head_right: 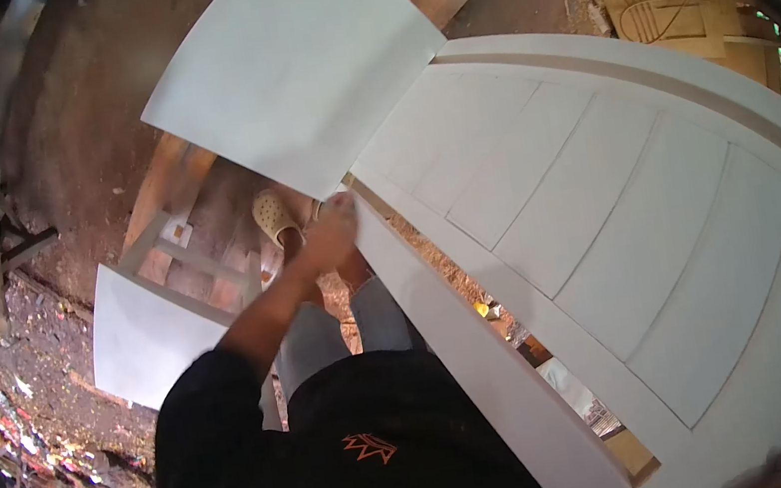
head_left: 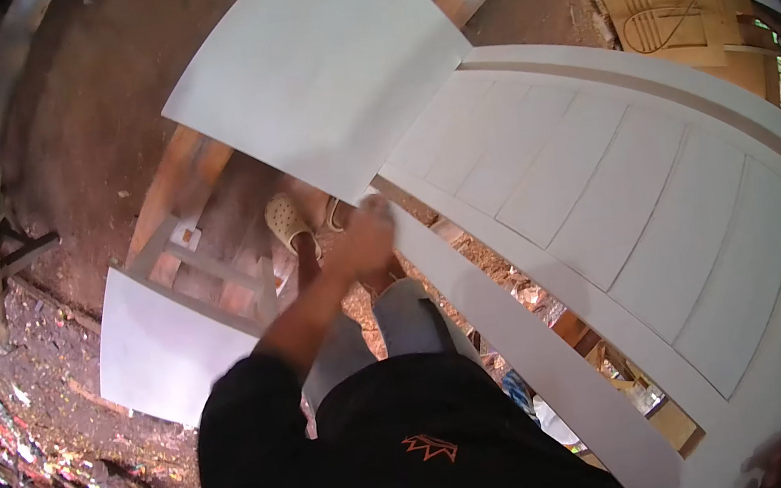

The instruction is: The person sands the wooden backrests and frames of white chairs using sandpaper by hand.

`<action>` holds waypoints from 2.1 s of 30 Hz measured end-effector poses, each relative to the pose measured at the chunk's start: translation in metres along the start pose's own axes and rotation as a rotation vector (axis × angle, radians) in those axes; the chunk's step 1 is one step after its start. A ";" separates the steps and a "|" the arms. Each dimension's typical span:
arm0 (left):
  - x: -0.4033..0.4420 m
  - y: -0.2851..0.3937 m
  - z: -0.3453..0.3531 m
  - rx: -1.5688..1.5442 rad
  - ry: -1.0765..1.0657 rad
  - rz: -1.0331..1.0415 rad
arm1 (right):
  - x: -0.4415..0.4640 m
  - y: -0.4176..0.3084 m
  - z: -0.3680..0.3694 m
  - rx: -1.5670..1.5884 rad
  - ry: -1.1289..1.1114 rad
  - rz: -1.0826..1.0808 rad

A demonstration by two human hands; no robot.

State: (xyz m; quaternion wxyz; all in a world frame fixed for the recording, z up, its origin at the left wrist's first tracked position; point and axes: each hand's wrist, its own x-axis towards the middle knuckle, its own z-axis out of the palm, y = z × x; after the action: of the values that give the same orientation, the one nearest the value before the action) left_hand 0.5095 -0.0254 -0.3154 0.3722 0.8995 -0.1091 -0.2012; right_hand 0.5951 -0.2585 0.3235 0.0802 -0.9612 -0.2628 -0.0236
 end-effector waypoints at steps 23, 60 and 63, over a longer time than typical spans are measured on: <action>-0.104 0.173 -0.154 -0.858 0.167 0.033 | 0.046 -0.066 0.095 0.388 0.136 -0.012; -0.113 0.266 -0.223 -0.684 0.479 0.795 | 0.041 -0.053 0.078 0.513 -0.045 0.013; -0.129 0.336 -0.287 -0.705 0.475 0.982 | 0.047 -0.065 0.096 0.846 0.215 0.016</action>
State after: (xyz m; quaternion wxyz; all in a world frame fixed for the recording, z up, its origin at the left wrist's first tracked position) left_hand 0.5059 -0.0365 0.1449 0.7078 0.5888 -0.3499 0.1729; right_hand 0.6025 -0.1639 0.2425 0.4942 -0.8377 -0.2320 -0.0131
